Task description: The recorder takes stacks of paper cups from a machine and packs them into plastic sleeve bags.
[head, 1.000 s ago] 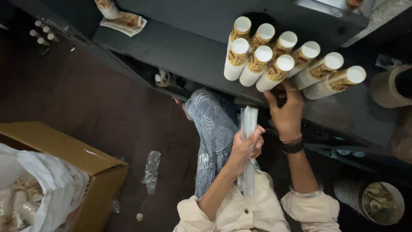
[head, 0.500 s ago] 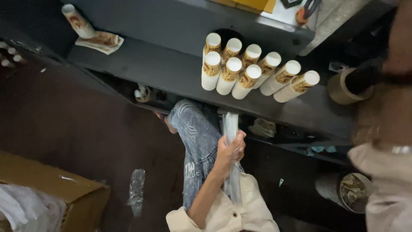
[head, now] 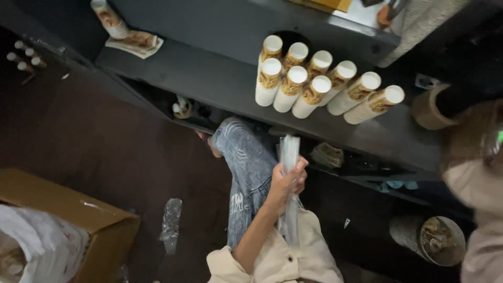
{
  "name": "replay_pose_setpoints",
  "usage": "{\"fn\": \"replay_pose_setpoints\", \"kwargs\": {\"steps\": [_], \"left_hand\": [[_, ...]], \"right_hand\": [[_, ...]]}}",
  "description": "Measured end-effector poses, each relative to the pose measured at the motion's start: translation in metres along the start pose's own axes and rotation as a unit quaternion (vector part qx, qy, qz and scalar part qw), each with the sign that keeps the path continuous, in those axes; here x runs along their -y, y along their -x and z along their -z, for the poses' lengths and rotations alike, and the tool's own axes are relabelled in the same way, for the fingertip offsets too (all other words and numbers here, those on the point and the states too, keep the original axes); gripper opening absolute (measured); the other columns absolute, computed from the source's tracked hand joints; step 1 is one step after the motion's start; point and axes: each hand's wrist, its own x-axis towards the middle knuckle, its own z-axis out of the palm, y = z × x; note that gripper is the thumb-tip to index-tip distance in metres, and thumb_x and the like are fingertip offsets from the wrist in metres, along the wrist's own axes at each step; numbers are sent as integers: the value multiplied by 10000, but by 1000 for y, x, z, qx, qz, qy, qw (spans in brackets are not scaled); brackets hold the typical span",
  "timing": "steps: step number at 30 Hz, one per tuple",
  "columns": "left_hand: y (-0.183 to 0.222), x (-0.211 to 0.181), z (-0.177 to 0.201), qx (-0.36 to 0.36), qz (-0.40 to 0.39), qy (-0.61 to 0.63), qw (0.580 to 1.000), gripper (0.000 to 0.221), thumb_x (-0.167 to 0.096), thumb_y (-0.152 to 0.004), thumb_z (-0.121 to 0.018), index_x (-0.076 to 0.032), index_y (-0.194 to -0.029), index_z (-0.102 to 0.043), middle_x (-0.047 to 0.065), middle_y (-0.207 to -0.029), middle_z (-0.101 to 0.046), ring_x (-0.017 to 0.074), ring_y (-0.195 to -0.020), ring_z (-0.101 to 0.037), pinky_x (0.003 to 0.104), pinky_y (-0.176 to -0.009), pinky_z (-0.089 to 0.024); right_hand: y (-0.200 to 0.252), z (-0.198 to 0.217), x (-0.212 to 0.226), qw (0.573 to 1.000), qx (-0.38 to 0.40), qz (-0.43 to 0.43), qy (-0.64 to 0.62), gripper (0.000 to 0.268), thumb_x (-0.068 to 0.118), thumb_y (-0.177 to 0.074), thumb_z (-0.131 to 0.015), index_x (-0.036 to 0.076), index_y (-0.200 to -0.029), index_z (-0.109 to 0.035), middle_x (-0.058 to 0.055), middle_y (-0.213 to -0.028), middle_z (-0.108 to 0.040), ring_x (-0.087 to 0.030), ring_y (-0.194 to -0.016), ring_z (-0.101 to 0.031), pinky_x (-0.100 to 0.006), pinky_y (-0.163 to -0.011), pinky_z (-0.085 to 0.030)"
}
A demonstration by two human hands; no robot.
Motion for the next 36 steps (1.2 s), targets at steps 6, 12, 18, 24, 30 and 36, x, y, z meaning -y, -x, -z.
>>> {"fn": "replay_pose_setpoints", "kwargs": {"steps": [6, 12, 18, 24, 30, 36], "left_hand": [[-4, 8, 6, -17, 5, -21, 1000, 298, -334, -968, -712, -77, -1092, -628, -39, -715, -521, 29, -524, -424, 202, -464, -331], [-3, 5, 5, 5, 7, 3, 1000, 293, -330, -974, -721, -81, -1094, -623, -32, -732, -524, 11, -515, -404, 180, -448, -311], [-3, 2, 6, 17, -8, 2, 1000, 323, -300, -964, -712, -47, -1132, -604, -9, -735, -532, 29, -524, -419, 192, -456, -326], [-2, 2, 13, 76, 6, 102, 992, 384, -190, -884, -671, 6, -1198, -569, 49, -787, -591, 54, -558, -468, 202, -462, -343], [-8, 19, 21, 60, -25, 35, 997, 420, -167, -885, -738, 10, -1224, -565, 47, -867, -630, 70, -607, -520, 219, -519, -392], [1, 8, 5, 14, -15, -37, 999, 400, -171, -912, -777, 3, -1224, -599, 19, -875, -645, 38, -621, -521, 194, -512, -394]], "right_hand": [[4, -81, 4, 998, 32, 27, -52, 292, 227, -1072, -735, 22, -1209, -580, -73, -1157, -672, -165, -1040, -686, -325, -909, -580], [27, -130, -11, 992, 68, 58, 89, 277, 259, -1019, -801, 104, -1179, -636, -71, -1247, -685, -241, -1233, -622, -407, -1054, -502], [53, -109, -30, 976, -9, 106, 191, 341, 187, -1003, -787, 83, -1276, -612, -170, -1367, -635, -329, -1432, -463, -515, -1232, -348], [137, -107, -90, 983, -40, -114, 140, 601, 314, -1077, -770, -59, -1423, -451, -223, -1351, -602, -355, -1315, -601, -480, -1132, -463], [167, -132, -71, 979, -32, -163, 119, 551, 269, -1026, -866, -69, -1326, -551, -218, -1268, -662, -355, -1204, -672, -471, -1065, -523], [154, -157, -59, 970, 7, -210, 119, 438, 281, -956, -881, -24, -1185, -665, -179, -1116, -685, -329, -1000, -680, -427, -887, -537]]}}
